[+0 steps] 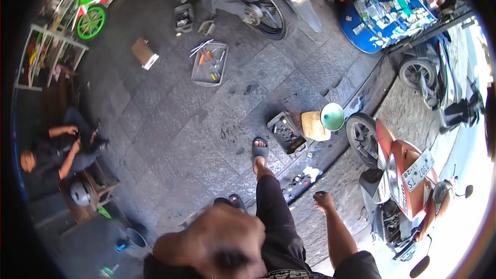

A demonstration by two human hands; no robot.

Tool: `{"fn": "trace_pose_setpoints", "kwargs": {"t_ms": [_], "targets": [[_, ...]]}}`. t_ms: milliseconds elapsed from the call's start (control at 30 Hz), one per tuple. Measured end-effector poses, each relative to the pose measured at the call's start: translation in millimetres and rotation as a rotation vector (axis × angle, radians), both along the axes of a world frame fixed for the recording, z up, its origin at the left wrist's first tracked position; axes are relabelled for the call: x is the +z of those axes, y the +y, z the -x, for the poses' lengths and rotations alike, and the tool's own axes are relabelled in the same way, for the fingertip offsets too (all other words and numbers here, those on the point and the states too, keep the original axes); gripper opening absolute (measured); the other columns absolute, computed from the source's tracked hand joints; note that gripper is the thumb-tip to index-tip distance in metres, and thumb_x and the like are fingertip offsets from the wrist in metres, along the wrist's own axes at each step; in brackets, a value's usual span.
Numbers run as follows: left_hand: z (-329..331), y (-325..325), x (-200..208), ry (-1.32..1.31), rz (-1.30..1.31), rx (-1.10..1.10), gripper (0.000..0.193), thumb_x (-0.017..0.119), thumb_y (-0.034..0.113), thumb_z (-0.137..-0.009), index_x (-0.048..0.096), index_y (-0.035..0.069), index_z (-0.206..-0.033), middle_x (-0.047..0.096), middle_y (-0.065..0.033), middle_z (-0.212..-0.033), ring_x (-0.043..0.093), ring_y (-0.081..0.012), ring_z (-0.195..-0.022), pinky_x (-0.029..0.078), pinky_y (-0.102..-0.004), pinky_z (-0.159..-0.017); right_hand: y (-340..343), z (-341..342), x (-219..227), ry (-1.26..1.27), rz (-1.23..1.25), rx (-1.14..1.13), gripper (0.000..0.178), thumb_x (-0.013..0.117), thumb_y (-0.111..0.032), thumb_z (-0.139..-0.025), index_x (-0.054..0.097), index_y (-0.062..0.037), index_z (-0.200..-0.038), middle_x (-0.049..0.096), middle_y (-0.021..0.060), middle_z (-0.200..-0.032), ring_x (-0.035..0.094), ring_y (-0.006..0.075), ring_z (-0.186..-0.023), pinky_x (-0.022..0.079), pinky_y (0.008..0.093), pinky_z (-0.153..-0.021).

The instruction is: Cleaning and assembling a motorcycle carburetor with fuel and tools.

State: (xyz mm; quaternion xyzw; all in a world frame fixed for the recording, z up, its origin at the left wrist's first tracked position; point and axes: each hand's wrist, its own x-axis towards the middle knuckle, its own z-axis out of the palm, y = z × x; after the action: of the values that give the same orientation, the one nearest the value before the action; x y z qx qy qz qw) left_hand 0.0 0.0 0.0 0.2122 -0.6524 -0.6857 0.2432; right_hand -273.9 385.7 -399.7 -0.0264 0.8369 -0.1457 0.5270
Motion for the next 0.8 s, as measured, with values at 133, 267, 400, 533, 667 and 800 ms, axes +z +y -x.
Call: {"fn": "trace_pose_setpoints", "kwargs": {"t_ms": [133, 267, 400, 533, 667, 800], "targets": [[7.1, -17.8, -111.6, -0.471, -0.327, 0.300, 0.017, 0.065, 0.003, -0.089, 0.062, 0.001, -0.073, 0.061, -0.0007, -0.062, 0.057, -0.0076, -0.056, 0.047, -0.0274, -0.053, -62.0, 25.5, -23.9, 0.087, 0.079, 0.055, 0.028, 0.071, -0.018, -0.090, 0.070, -0.0018, -0.113, 0.067, 0.0047, -0.076, 0.060, 0.0124, -0.056, 0.049, 0.0285, -0.049], [-24.2, 7.0, -239.6, -0.966, -0.272, 0.248, 0.026, 0.065, 0.022, -0.092, 0.065, 0.001, -0.076, 0.060, -0.0059, -0.061, 0.058, -0.0125, -0.057, 0.046, -0.0327, -0.057, -113.6, 37.9, -41.8, 0.085, 0.304, -0.130, 0.021, 0.068, -0.014, -0.089, 0.070, 0.0017, -0.102, 0.068, 0.0065, -0.079, 0.060, 0.0123, -0.066, 0.049, 0.0310, -0.057], [-60.3, 24.7, -324.9, -1.150, -0.282, 0.192, 0.037, 0.068, 0.038, -0.088, 0.072, 0.001, -0.089, 0.070, -0.0215, -0.079, 0.072, -0.0363, -0.080, 0.054, -0.0442, -0.071, -140.5, 51.0, -52.5, 0.074, 0.360, -0.126, 0.017, 0.069, -0.014, -0.087, 0.068, 0.0029, -0.089, 0.067, 0.0065, -0.076, 0.058, 0.0121, -0.067, 0.048, 0.0323, -0.060], [-83.7, 22.1, -369.6, -1.244, -0.320, 0.240, 0.039, 0.069, 0.036, -0.090, 0.071, -0.003, -0.086, 0.072, -0.0159, -0.079, 0.069, -0.0229, -0.074, 0.051, -0.0392, -0.069, -127.4, 45.2, -106.0, 0.094, 0.326, -0.151, 0.009, 0.064, -0.012, -0.086, 0.067, -0.0038, -0.086, 0.061, 0.0015, -0.071, 0.056, 0.0100, -0.058, 0.046, 0.0285, -0.049], [-115.2, 21.9, -380.0, -1.283, -0.294, 0.267, 0.037, 0.070, 0.034, -0.089, 0.071, -0.003, -0.087, 0.070, -0.0157, -0.076, 0.066, -0.0228, -0.069, 0.051, -0.0400, -0.068, -99.4, 28.4, -136.5, 0.215, 0.187, -0.006, 0.021, 0.066, -0.011, -0.080, 0.070, -0.0016, -0.098, 0.069, 0.0090, -0.082, 0.063, 0.0160, -0.063, 0.050, 0.0330, -0.054], [-170.6, 31.5, -393.1, -1.371, -0.436, 0.307, 0.034, 0.068, 0.031, -0.087, 0.071, -0.002, -0.082, 0.070, -0.0213, -0.076, 0.070, -0.0326, -0.070, 0.052, -0.0445, -0.066, -98.7, 8.1, -128.7, 0.222, -0.052, 0.164, 0.033, 0.065, -0.018, -0.078, 0.070, 0.0045, -0.102, 0.072, 0.0267, -0.100, 0.070, 0.0396, -0.098, 0.054, 0.0450, -0.083]]}}
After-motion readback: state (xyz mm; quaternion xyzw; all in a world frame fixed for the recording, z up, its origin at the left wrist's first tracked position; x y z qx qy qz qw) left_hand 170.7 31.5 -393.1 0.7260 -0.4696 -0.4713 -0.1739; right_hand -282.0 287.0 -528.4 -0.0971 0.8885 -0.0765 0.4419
